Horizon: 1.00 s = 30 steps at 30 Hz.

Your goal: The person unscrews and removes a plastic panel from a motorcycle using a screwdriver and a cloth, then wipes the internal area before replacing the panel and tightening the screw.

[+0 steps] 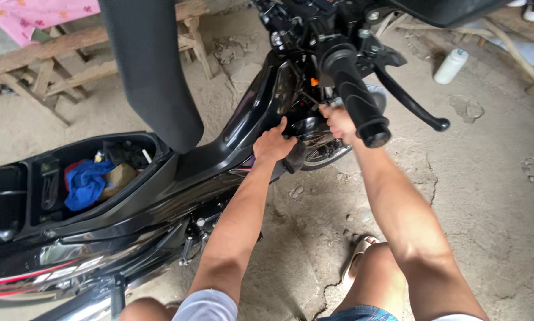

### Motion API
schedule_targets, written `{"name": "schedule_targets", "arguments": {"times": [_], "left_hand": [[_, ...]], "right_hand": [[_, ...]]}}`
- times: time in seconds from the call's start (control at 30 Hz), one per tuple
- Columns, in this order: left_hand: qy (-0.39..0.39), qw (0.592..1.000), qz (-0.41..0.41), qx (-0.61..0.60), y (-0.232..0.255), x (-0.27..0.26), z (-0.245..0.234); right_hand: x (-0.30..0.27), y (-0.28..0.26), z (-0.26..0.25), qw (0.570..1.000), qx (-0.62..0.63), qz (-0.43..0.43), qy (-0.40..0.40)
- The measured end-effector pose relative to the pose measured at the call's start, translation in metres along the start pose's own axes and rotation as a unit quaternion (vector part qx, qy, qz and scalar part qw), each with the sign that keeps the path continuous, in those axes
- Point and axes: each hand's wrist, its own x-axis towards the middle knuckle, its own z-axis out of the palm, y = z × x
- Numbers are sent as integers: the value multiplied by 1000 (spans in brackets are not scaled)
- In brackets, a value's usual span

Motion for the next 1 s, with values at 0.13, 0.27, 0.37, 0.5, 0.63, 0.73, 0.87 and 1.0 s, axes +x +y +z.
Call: {"name": "schedule_targets", "arguments": {"times": [0.13, 0.27, 0.37, 0.5, 0.63, 0.73, 0.87, 1.0], "left_hand": [[-16, 1000, 11, 17, 2, 1, -3], [18, 997, 45, 55, 4, 1, 1], [-11, 999, -1, 38, 8, -1, -1], [-10, 999, 1, 43, 6, 2, -3], [-20, 999, -15, 48, 5, 1, -3], [-28, 999, -13, 40, 5, -3, -6], [-38, 997, -8, 60, 8, -8, -11], [-42, 998, -16, 52, 5, -3, -8]], "right_hand": [[-9, -10, -4, 990, 114, 80, -23], [-17, -19, 8, 866, -432, -225, 113], [-30, -16, 25, 856, -442, -228, 143], [-7, -7, 11, 996, -91, -2, 1], [-5, -19, 4, 958, 169, 184, -141], [-18, -42, 1, 989, -43, 109, -93], [-42, -54, 28, 893, -441, -81, 33], [-30, -49, 17, 937, -344, -61, 18]]}}
